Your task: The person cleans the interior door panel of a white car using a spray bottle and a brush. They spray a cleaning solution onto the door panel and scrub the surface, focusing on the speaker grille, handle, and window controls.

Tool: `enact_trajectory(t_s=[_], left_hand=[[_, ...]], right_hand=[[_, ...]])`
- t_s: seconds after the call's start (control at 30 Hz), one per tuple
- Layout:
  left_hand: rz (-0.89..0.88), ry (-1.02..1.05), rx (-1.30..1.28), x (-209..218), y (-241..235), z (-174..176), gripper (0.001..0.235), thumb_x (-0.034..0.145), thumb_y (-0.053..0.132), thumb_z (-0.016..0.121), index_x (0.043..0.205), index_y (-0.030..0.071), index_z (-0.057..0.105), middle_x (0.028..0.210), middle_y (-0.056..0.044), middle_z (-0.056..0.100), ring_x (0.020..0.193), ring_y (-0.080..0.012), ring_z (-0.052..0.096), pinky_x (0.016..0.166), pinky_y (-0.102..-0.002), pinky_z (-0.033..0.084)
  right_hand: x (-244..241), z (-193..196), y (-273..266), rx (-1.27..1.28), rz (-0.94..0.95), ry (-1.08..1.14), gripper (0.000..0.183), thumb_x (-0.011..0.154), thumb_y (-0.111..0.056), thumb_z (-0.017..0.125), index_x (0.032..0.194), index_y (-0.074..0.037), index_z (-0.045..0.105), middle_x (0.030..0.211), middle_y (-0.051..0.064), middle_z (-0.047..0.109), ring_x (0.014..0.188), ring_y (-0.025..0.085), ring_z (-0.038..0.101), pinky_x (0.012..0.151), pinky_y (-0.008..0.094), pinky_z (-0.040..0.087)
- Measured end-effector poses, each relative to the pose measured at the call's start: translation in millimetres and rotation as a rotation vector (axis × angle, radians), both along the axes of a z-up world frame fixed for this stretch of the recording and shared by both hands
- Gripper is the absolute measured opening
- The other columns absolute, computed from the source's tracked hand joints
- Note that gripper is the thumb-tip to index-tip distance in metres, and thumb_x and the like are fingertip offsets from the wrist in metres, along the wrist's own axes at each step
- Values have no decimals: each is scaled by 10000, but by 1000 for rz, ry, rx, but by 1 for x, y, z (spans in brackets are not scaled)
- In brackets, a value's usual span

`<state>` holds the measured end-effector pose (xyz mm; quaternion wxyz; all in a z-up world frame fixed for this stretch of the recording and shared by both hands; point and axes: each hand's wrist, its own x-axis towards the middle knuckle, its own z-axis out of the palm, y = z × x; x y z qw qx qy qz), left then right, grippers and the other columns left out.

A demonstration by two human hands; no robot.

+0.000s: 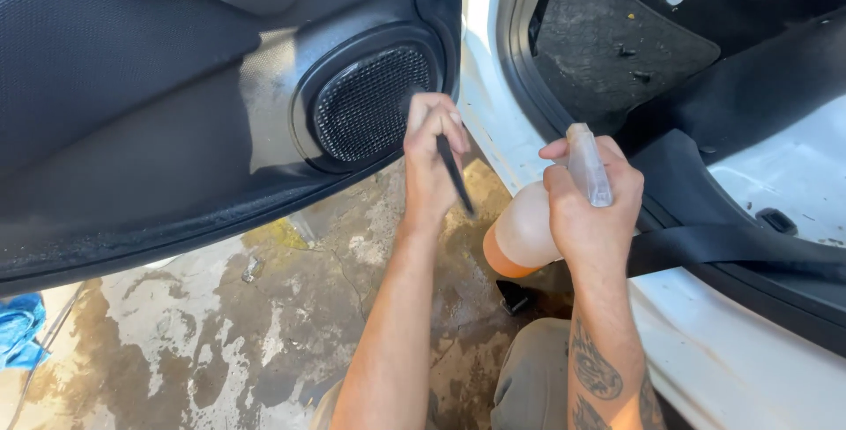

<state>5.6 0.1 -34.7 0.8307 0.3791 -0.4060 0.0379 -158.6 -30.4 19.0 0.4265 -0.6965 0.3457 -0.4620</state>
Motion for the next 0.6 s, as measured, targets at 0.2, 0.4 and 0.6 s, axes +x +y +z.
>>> enact_trajectory(t_s=[0.2,0.4,0.6], left_hand=[[337,-261,68,16,14,-14,351,1071,182,603,723,174,567,1055,-45,557,1026,-208,520,910,-337,338],[484,-207,-160,44,10,-7,448,1037,167,619,602,140,516,1055,-119,582,813,-162,643,804,-235,464],[87,-301,352,18,15,-23,305,846,-195,658,753,73,544,964,-65,536,844,-276,603,775,-354,513]], right_hand=[[-2,8,4,-2,26,-29,244,754,-67,593,893,-124,785,871,65,617,761,149,574,762,330,477],[-1,2,0,-19,30,-18,238,745,-77,601,878,-127,791,860,73,623,760,169,604,750,317,479],[2,-4,-1,-35,23,-16,251,745,-76,610,908,-123,794,907,84,643,835,192,637,833,365,506]])
